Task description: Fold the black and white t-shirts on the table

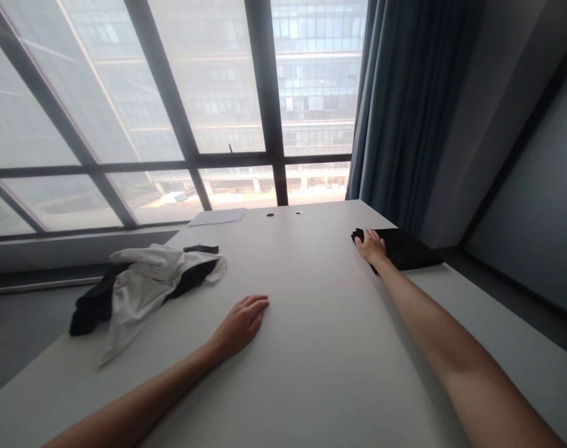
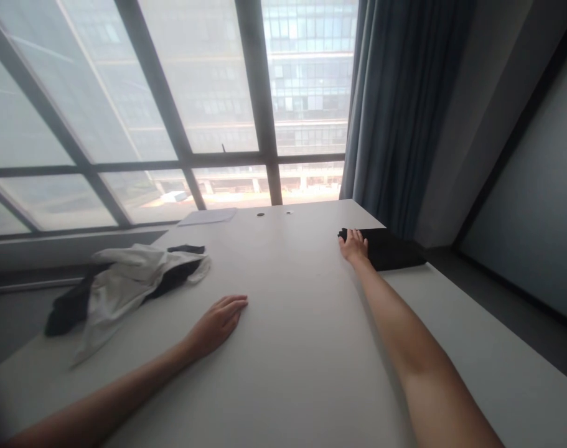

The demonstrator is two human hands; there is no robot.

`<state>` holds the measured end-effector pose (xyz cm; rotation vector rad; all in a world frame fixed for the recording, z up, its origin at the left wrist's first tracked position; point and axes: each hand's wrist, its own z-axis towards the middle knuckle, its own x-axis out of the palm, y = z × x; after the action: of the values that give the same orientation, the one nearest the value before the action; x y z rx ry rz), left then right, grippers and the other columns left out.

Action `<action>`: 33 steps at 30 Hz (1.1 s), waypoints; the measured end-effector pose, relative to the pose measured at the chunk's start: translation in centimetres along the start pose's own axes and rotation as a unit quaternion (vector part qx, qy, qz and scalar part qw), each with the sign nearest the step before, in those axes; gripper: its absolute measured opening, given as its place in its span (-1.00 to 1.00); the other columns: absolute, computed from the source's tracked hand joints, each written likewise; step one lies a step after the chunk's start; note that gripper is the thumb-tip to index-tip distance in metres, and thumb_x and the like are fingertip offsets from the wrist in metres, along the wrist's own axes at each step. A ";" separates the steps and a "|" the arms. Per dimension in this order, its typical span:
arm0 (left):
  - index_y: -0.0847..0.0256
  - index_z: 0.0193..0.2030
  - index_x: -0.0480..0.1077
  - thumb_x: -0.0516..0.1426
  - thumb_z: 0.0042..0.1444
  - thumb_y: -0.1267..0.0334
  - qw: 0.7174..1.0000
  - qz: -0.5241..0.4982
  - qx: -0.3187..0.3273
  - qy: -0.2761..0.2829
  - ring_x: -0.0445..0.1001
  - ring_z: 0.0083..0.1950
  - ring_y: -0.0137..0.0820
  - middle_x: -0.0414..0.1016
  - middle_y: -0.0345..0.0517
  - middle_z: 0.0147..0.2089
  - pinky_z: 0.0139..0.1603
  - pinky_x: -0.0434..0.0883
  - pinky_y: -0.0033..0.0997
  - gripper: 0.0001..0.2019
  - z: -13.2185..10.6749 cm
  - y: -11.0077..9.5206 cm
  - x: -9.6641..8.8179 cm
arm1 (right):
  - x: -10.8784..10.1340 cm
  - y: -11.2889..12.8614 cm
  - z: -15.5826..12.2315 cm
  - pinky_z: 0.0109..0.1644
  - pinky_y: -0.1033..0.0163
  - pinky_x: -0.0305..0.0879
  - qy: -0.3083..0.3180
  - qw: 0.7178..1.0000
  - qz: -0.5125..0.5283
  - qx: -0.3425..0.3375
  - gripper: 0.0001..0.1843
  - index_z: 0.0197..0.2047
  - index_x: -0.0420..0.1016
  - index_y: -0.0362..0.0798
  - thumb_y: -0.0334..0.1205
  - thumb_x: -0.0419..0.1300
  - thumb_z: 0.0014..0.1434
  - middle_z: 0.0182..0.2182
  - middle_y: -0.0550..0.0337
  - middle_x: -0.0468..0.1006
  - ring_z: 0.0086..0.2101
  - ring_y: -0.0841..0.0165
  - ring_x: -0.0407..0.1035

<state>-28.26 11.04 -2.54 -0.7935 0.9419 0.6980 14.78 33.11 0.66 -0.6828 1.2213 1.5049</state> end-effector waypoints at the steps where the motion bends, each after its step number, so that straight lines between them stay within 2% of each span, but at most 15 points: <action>1: 0.10 0.12 0.44 0.01 0.27 0.37 1.000 0.002 -0.006 0.000 0.39 0.22 -0.24 0.44 -0.06 0.22 0.29 0.33 -0.16 -0.66 -0.6 0.0 -0.2 | 0.2 0.3 0.7 0.39 -0.15 -0.13 0.004 1.000 -0.003 0.007 -0.30 0.43 0.06 -0.23 0.04 -0.17 0.38 0.42 -0.12 0.04 0.38 0.12 -0.12; 5: 0.07 0.11 0.44 0.01 0.29 0.37 1.000 0.004 -0.019 -0.003 0.40 0.21 -0.25 0.44 -0.09 0.21 0.28 0.34 -0.18 -0.68 -1.6 0.0 -0.7 | 2.2 0.5 2.2 0.39 -0.17 -0.14 0.013 0.999 -0.024 0.037 -0.25 0.48 -0.12 -0.24 0.06 -0.25 0.40 0.45 -0.14 -0.10 0.40 0.11 -0.20; 7: 0.07 0.08 0.44 0.02 0.28 0.37 1.000 0.004 -0.026 -0.004 0.41 0.19 -0.25 0.45 -0.09 0.19 0.25 0.36 -0.19 -0.69 -1.5 -0.1 -0.8 | 3.3 0.3 2.2 0.39 -0.19 -0.15 0.049 0.997 -0.042 0.033 -0.23 0.50 -0.17 -0.21 0.09 -0.26 0.40 0.46 -0.13 -0.14 0.40 0.09 -0.22; 10: 0.07 0.06 0.45 0.03 0.26 0.37 0.999 0.003 -0.033 -0.003 0.42 0.17 -0.24 0.46 -0.07 0.17 0.22 0.37 -0.18 -0.70 -1.2 -0.3 -0.9 | 4.3 0.2 1.8 0.39 -0.21 -0.19 0.109 0.991 -0.079 0.014 -0.20 0.49 -0.12 -0.22 0.13 -0.18 0.38 0.45 -0.15 -0.11 0.40 0.06 -0.21; 13: 0.07 0.07 0.44 0.03 0.27 0.36 1.000 -0.002 -0.031 0.001 0.41 0.17 -0.23 0.46 -0.06 0.17 0.22 0.36 -0.17 -0.70 -1.0 -0.3 -1.0 | 4.0 1.5 1.0 0.38 -0.26 -0.26 0.075 0.993 -0.087 0.017 -0.24 0.47 -0.07 -0.25 0.08 -0.20 0.40 0.45 -0.20 -0.11 0.41 0.06 -0.24; 15: 0.07 0.06 0.44 0.03 0.26 0.36 1.000 -0.002 -0.031 0.004 0.41 0.18 -0.23 0.45 -0.06 0.17 0.22 0.36 -0.17 -0.70 -1.0 -0.2 -1.0 | 3.7 3.4 -0.4 0.39 -0.23 -0.31 0.032 0.997 -0.075 -0.010 -0.29 0.46 -0.03 -0.25 0.03 -0.25 0.42 0.45 -0.20 -0.13 0.41 0.10 -0.28; 17: 0.06 0.06 0.44 0.02 0.27 0.34 0.999 0.000 -0.035 0.010 0.41 0.19 -0.23 0.45 -0.07 0.18 0.23 0.36 -0.16 -0.71 -1.1 0.0 -0.8 | 3.9 6.0 -2.8 0.41 -0.17 -0.30 0.018 0.997 -0.050 -0.056 -0.32 0.45 0.02 -0.23 0.01 -0.29 0.43 0.46 -0.15 -0.14 0.42 0.15 -0.30; 20: 0.08 0.14 0.42 0.02 0.28 0.27 0.998 0.018 -0.056 0.015 0.34 0.29 -0.19 0.40 -0.04 0.26 0.29 0.31 -0.10 -0.67 -1.0 0.5 -0.4 | 4.8 9.9 -7.9 0.40 -0.14 -0.21 0.073 0.993 0.003 -0.091 -0.33 0.43 0.06 -0.17 0.04 -0.29 0.43 0.47 -0.10 -0.15 0.41 0.17 -0.26; 23: 0.18 0.27 0.35 0.00 0.31 0.22 0.995 0.049 -0.087 0.030 0.15 0.43 -0.12 0.27 0.03 0.38 0.41 0.15 0.01 -0.58 -0.8 0.8 -0.1 | 5.5 12.3 -12.6 0.39 -0.19 -0.25 0.129 0.979 0.026 -0.158 -0.36 0.41 0.11 -0.11 0.04 -0.21 0.42 0.47 -0.08 -0.15 0.41 0.15 -0.26; 27: 0.23 0.36 0.27 -0.05 0.35 0.19 0.988 0.060 -0.115 0.080 0.04 0.48 -0.13 0.14 0.03 0.45 0.46 0.00 0.05 -0.52 -0.6 0.3 -0.3 | 5.2 13.0 -15.2 0.39 -0.22 -0.34 0.165 0.965 0.020 -0.203 -0.40 0.39 0.17 -0.07 0.01 -0.14 0.40 0.44 -0.08 -0.02 0.40 0.14 -0.17; 33: 0.20 0.37 0.26 -0.02 0.34 0.20 0.988 0.050 -0.115 0.088 0.05 0.48 -0.15 0.12 0.02 0.46 0.46 0.00 0.04 -0.51 -0.8 0.0 -0.6 | 4.7 12.9 -15.2 0.40 -0.18 -0.31 0.160 0.967 0.017 -0.198 -0.42 0.37 0.20 -0.08 -0.04 -0.11 0.39 0.42 -0.07 0.06 0.38 0.16 -0.12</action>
<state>-28.80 10.28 -2.31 -1.0291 1.0790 0.8448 -1.30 21.34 -3.94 -1.2146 1.1778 1.7351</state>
